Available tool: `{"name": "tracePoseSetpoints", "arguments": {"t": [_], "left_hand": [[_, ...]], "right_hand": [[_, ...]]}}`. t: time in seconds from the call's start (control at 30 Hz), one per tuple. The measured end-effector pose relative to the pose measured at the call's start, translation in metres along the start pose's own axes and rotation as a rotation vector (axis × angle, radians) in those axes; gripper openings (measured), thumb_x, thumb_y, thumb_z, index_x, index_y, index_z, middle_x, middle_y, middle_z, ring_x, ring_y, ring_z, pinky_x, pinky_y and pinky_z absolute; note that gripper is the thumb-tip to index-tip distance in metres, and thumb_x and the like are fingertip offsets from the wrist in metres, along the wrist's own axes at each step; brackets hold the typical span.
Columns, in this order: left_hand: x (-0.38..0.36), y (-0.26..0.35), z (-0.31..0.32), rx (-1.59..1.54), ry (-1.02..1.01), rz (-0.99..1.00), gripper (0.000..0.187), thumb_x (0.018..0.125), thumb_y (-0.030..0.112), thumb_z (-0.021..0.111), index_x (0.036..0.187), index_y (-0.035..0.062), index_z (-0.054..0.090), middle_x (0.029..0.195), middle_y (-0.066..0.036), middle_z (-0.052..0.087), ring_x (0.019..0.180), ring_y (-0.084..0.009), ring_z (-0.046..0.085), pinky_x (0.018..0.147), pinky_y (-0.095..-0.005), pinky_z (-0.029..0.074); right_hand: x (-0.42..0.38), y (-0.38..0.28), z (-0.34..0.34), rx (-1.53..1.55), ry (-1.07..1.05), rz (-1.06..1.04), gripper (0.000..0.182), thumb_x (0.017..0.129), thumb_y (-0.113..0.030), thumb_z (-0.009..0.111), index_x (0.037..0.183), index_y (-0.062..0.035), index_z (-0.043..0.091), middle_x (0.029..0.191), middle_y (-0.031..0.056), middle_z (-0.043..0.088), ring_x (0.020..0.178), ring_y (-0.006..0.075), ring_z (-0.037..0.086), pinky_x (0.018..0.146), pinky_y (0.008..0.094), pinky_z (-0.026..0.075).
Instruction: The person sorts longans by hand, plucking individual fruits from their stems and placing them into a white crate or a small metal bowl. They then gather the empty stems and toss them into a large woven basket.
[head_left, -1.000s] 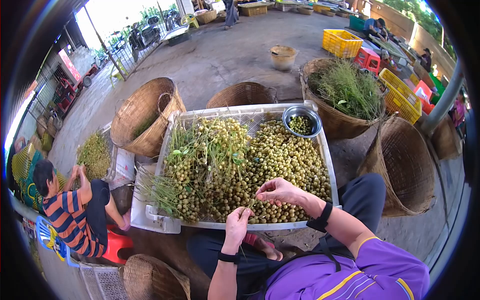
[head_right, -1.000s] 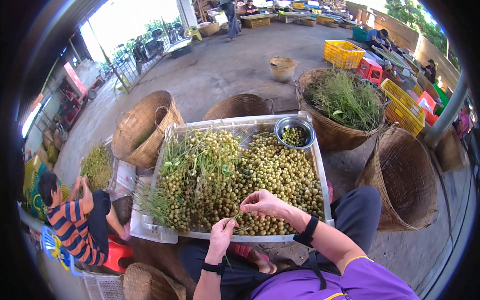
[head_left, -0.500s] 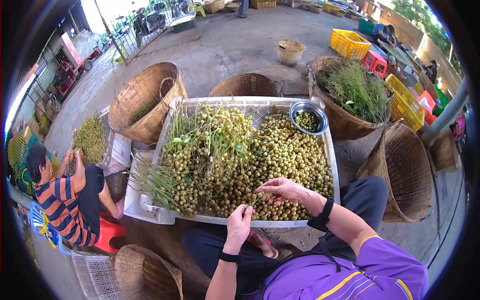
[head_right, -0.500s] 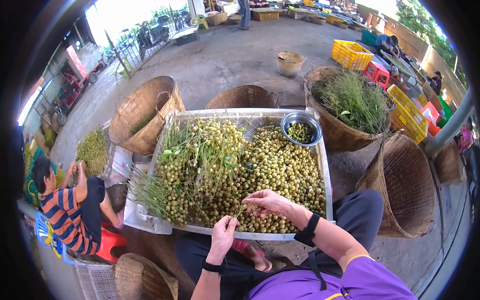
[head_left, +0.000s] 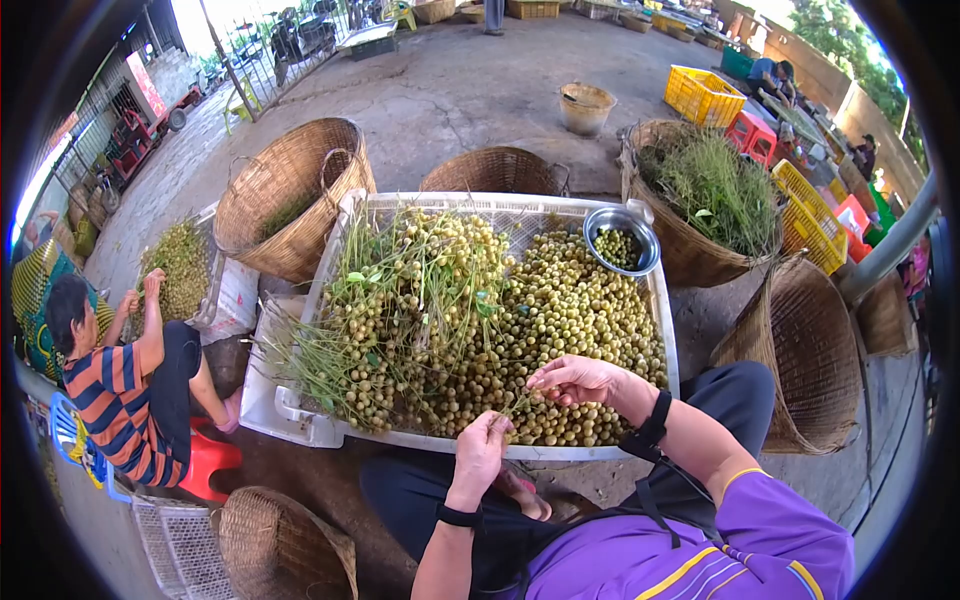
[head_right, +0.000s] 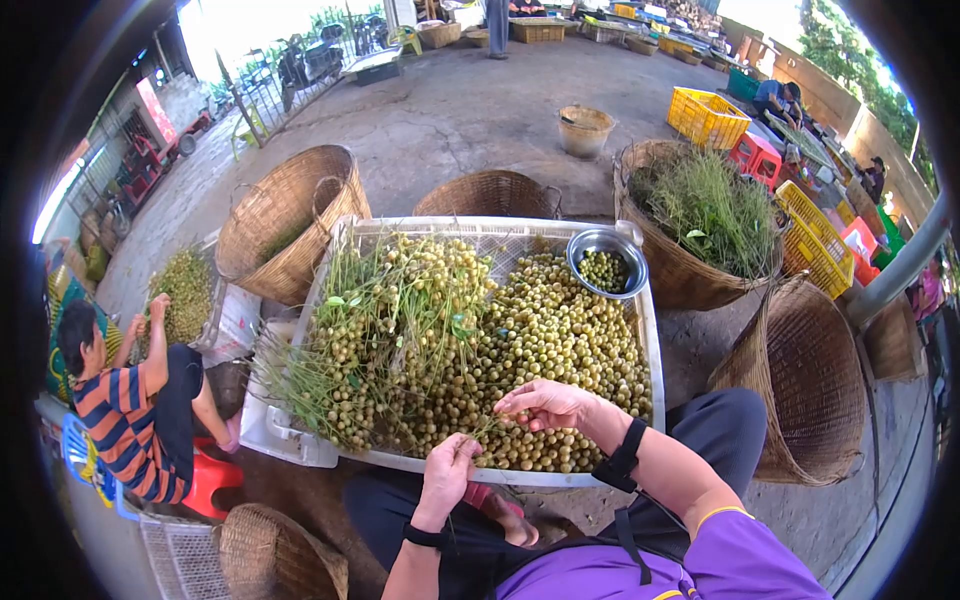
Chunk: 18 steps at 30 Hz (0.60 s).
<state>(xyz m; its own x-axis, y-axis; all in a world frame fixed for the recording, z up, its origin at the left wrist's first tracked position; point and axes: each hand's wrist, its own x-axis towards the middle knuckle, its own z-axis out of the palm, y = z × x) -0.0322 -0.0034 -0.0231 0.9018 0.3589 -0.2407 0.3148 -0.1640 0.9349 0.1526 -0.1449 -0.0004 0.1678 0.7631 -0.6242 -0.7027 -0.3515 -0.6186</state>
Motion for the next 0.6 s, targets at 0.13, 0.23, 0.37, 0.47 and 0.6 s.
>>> {"name": "tracePoseSetpoints", "arguments": {"t": [0.13,0.23,0.37,0.47,0.6], "left_hand": [[0.006,-0.012,-0.008,-0.357,0.089,-0.102,0.022,0.093,0.02,0.048,0.082,0.0042,0.057,0.054,0.003,0.041,0.045,-0.0043,0.036,0.04,-0.0232,0.029],[0.006,-0.01,-0.015,-0.614,0.117,-0.262,0.021,0.095,0.023,0.045,0.081,0.0083,0.052,0.055,0.007,0.033,0.044,-0.0021,0.028,0.039,-0.0189,0.022],[0.008,-0.016,-0.022,-0.925,0.068,-0.377,0.027,0.094,0.035,0.044,0.077,0.0132,0.043,0.058,0.004,0.035,0.043,-0.0047,0.032,0.038,-0.0179,0.023],[0.009,-0.019,-0.021,-1.11,0.017,-0.256,0.028,0.092,0.036,0.05,0.074,0.0153,0.045,0.059,0.003,0.037,0.043,-0.0065,0.034,0.037,-0.0189,0.023],[0.01,-0.021,-0.018,-0.918,0.04,-0.272,0.04,0.092,0.036,0.049,0.061,0.0152,0.035,0.061,0.002,0.037,0.046,-0.0096,0.041,0.037,-0.019,0.024]], "right_hand": [[-0.006,-0.021,-0.019,-0.102,0.097,-0.128,0.025,0.085,-0.016,0.06,0.105,-0.0003,0.06,0.082,0.0042,0.064,0.057,0.0051,0.058,0.047,0.0177,0.05],[0.001,-0.039,-0.025,-0.416,0.428,-0.315,0.021,0.087,-0.017,0.058,0.103,-0.0035,0.061,0.086,0.0061,0.064,0.06,0.007,0.059,0.048,0.0187,0.051],[0.016,-0.038,-0.029,-1.317,0.808,-0.68,0.027,0.08,-0.023,0.061,0.104,-0.0089,0.063,0.105,0.0131,0.059,0.087,0.0223,0.062,0.076,0.0357,0.05],[0.019,-0.036,0.001,-1.41,0.715,-0.574,0.027,0.076,-0.028,0.066,0.093,-0.0077,0.066,0.097,0.0135,0.057,0.085,0.0283,0.059,0.072,0.04,0.049],[0.044,-0.011,0.018,-1.678,0.653,-0.534,0.027,0.071,-0.03,0.069,0.075,-0.0048,0.063,0.082,0.0137,0.058,0.078,0.03,0.059,0.064,0.041,0.049]]}}
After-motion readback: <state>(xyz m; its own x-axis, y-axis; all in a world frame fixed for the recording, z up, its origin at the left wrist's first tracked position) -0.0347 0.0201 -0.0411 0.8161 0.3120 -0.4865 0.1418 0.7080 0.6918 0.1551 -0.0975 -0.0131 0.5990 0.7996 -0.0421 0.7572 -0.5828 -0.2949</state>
